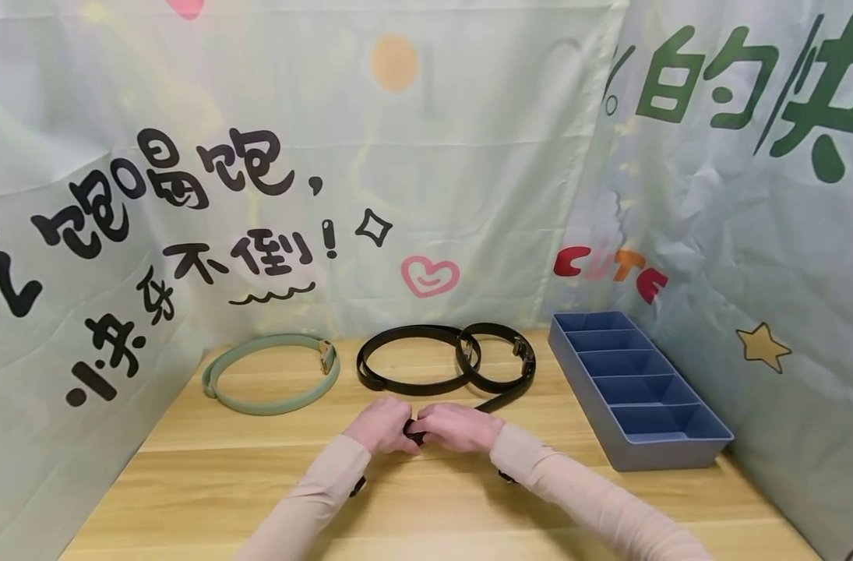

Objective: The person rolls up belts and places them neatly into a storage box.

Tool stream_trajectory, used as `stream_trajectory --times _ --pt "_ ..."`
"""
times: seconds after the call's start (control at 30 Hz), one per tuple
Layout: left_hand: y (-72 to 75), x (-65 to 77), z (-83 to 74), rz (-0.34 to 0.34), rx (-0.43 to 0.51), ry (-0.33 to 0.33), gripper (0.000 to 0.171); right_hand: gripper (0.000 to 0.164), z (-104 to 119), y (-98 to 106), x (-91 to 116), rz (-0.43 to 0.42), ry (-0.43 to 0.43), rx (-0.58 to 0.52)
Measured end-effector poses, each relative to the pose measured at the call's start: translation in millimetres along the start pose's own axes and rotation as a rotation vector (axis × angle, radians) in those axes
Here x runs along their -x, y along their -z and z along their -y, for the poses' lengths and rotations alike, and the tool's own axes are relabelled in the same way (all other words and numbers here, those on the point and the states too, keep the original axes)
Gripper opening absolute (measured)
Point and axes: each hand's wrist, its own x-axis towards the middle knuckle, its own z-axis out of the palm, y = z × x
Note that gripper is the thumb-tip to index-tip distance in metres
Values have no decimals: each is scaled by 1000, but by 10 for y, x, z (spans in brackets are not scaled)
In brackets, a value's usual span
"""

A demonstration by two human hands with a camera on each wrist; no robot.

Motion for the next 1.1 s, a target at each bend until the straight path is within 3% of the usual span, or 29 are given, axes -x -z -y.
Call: stream_trajectory --times 0.27,0.53,0.73,0.9,1.1 --pt "6 -22 25 66 51 -45 28 29 -66 20 76 -28 32 -37" --pt "62 49 -7 39 43 -104 29 11 -22 -24 20 -55 35 28" --pt "26 91 -103 8 -49 -48 42 6 38 -39 4 -39 2 22" --pt "-5 57 -54 1 3 -47 41 6 21 -12 31 1 -6 -54" --pt "-21 25 15 30 58 -46 30 26 -31 70 98 54 -31 -81"
